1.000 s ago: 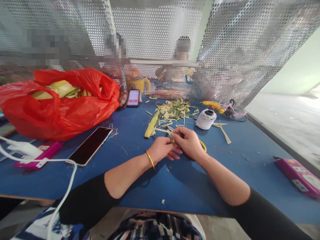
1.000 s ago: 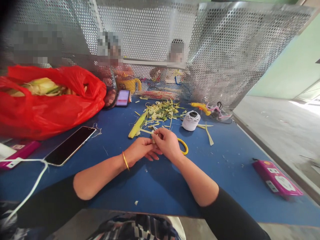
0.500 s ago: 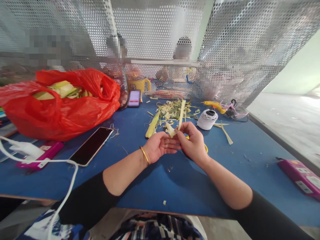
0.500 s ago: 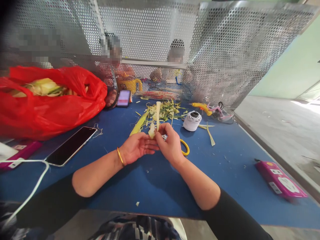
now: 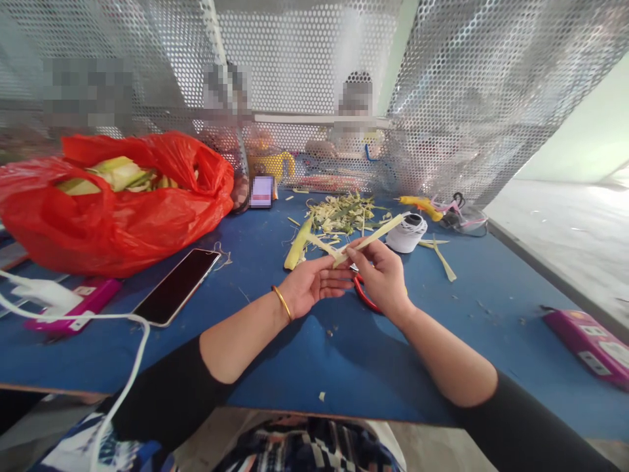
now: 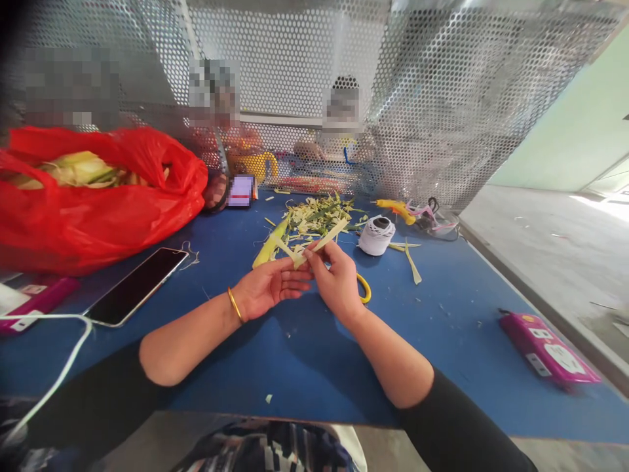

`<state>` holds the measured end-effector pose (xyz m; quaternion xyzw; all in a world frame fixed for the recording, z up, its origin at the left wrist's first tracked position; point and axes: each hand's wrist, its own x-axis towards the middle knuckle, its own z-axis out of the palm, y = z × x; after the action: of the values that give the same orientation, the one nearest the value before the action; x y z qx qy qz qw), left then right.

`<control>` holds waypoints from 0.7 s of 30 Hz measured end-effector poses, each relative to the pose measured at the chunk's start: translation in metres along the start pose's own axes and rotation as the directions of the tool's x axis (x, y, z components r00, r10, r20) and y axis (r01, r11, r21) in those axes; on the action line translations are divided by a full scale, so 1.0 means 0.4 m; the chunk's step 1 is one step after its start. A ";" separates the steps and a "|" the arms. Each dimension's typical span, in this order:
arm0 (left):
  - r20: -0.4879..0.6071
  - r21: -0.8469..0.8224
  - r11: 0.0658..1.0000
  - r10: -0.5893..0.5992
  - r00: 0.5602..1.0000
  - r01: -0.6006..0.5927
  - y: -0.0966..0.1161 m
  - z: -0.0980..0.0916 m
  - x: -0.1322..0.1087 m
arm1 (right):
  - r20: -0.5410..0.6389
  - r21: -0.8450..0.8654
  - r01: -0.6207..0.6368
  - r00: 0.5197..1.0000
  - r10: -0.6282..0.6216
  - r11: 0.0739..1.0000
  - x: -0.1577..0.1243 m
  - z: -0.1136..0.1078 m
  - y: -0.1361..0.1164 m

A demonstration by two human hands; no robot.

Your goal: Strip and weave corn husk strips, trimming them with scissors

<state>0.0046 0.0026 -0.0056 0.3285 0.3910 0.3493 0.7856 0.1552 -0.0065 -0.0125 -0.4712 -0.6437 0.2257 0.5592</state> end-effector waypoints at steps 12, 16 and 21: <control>0.235 0.335 0.942 -0.073 0.969 -0.010 -0.022 -0.014 -0.003 | 0.134 -0.105 0.018 0.991 -0.003 0.994 0.014 -0.020 -0.007; 0.316 0.419 0.908 -0.136 0.939 -0.010 -0.028 -0.010 -0.011 | 0.275 -0.119 -0.060 0.957 0.091 0.991 0.014 -0.021 -0.007; 0.258 0.399 0.917 -0.141 0.956 0.028 -0.032 0.004 -0.012 | 0.238 -0.328 0.004 0.968 0.078 0.945 0.015 -0.023 -0.008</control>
<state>0.0075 -0.0086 -0.0128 0.5075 0.3509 0.1794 0.7663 0.1631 -0.0047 -0.0044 -0.5372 -0.7277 0.1839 0.3847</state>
